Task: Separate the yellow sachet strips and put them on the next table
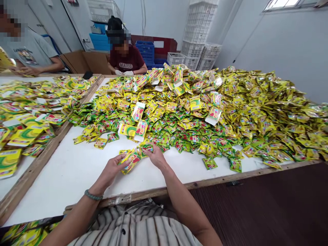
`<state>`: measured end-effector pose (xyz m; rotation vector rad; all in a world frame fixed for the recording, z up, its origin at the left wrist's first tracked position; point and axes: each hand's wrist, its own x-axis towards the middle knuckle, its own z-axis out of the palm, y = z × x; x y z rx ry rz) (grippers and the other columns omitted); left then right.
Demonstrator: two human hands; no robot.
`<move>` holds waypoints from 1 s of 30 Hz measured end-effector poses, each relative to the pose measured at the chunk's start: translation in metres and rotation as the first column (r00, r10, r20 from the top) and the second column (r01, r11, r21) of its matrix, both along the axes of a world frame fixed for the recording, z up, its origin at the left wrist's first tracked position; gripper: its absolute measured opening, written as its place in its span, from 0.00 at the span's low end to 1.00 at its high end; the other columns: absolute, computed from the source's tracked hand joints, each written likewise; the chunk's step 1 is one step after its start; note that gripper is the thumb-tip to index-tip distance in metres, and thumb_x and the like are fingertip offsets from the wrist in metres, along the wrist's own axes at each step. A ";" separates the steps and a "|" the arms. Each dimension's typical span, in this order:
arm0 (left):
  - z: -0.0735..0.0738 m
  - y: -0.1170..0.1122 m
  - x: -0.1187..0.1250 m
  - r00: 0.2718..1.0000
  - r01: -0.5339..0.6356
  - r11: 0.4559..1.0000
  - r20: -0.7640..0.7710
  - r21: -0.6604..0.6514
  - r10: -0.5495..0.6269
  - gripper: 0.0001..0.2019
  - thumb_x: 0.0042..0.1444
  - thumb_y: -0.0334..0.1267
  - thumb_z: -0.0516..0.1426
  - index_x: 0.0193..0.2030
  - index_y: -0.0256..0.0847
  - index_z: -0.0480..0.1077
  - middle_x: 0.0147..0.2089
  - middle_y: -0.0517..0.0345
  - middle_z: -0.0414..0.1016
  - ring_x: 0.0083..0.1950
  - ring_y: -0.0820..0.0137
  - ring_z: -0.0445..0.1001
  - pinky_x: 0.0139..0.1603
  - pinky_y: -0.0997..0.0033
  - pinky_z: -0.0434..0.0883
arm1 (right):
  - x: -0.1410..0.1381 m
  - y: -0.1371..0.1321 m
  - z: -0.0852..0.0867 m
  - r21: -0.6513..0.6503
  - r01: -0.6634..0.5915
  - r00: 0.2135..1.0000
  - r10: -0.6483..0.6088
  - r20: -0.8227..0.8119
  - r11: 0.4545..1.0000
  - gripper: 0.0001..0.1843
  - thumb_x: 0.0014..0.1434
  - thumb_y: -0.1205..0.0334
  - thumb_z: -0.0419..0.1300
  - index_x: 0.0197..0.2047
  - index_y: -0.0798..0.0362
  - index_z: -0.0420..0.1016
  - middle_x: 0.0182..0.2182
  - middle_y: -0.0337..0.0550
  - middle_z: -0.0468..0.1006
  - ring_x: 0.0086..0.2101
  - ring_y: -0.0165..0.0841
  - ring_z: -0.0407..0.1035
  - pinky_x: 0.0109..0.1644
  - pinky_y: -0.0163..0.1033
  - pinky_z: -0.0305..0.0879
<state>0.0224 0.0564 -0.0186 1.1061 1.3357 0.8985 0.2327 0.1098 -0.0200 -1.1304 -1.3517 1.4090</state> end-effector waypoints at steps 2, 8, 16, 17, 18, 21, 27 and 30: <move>-0.001 -0.004 -0.002 0.997 -0.033 0.999 0.062 -0.037 0.036 0.24 0.45 0.51 0.64 0.46 0.36 0.74 0.44 0.52 0.79 0.42 0.63 0.76 0.44 0.67 0.70 | 0.000 -0.001 0.000 -0.030 -0.082 0.997 0.081 -0.010 0.996 0.20 0.50 0.51 0.65 0.44 0.51 0.74 0.37 0.42 0.78 0.39 0.35 0.72 0.46 0.43 0.70; 0.001 -0.014 -0.003 0.986 -0.069 0.991 0.147 -0.112 0.085 0.23 0.41 0.49 0.67 0.42 0.37 0.75 0.42 0.54 0.80 0.39 0.65 0.76 0.42 0.68 0.72 | 0.002 0.000 0.003 -0.118 -0.292 0.956 0.295 0.002 0.949 0.18 0.49 0.52 0.66 0.40 0.52 0.76 0.35 0.40 0.79 0.37 0.36 0.73 0.45 0.42 0.69; 0.004 -0.016 -0.003 0.964 -0.084 0.990 0.242 -0.111 0.109 0.23 0.40 0.46 0.68 0.42 0.37 0.74 0.41 0.53 0.80 0.37 0.66 0.77 0.41 0.67 0.72 | -0.011 -0.004 0.011 0.094 -0.102 0.902 0.053 0.428 0.990 0.12 0.49 0.57 0.64 0.38 0.50 0.79 0.34 0.39 0.79 0.36 0.36 0.71 0.41 0.39 0.66; 0.004 -0.016 -0.002 0.957 -0.095 0.988 0.261 -0.119 0.123 0.23 0.40 0.46 0.69 0.42 0.37 0.74 0.40 0.54 0.80 0.36 0.67 0.77 0.41 0.67 0.72 | -0.013 -0.005 0.014 0.104 -0.092 0.900 0.038 0.434 0.990 0.12 0.48 0.58 0.64 0.38 0.50 0.79 0.33 0.38 0.79 0.35 0.35 0.71 0.40 0.38 0.65; 0.004 -0.016 -0.002 0.952 -0.104 0.987 0.274 -0.122 0.135 0.23 0.39 0.45 0.69 0.41 0.36 0.74 0.39 0.54 0.80 0.36 0.67 0.77 0.41 0.67 0.72 | -0.015 -0.007 0.016 0.111 -0.095 0.897 0.036 0.441 0.989 0.11 0.48 0.59 0.64 0.37 0.50 0.79 0.31 0.37 0.79 0.33 0.34 0.70 0.38 0.37 0.65; 0.005 -0.017 -0.003 0.948 -0.112 0.987 0.286 -0.117 0.141 0.22 0.38 0.44 0.69 0.40 0.36 0.74 0.38 0.55 0.80 0.35 0.68 0.77 0.40 0.69 0.72 | -0.019 -0.011 0.022 0.110 -0.149 0.883 0.082 0.462 0.983 0.08 0.46 0.61 0.64 0.33 0.50 0.78 0.27 0.35 0.76 0.31 0.32 0.68 0.35 0.34 0.62; 0.015 -0.017 -0.008 0.925 -0.071 0.985 0.360 -0.155 0.123 0.25 0.39 0.42 0.70 0.45 0.37 0.75 0.40 0.56 0.81 0.38 0.67 0.77 0.42 0.70 0.71 | -0.027 -0.018 0.033 0.153 -0.053 0.940 -0.003 0.341 0.987 0.10 0.53 0.57 0.61 0.38 0.51 0.75 0.26 0.36 0.73 0.28 0.31 0.66 0.33 0.35 0.62; 0.018 -0.019 -0.010 0.907 -0.100 0.982 0.391 -0.161 0.157 0.25 0.38 0.43 0.70 0.45 0.37 0.75 0.40 0.55 0.81 0.38 0.65 0.78 0.42 0.69 0.72 | -0.036 -0.023 0.041 0.239 -0.059 0.872 -0.067 0.484 0.969 0.04 0.53 0.60 0.62 0.28 0.50 0.76 0.24 0.37 0.73 0.29 0.33 0.66 0.38 0.38 0.62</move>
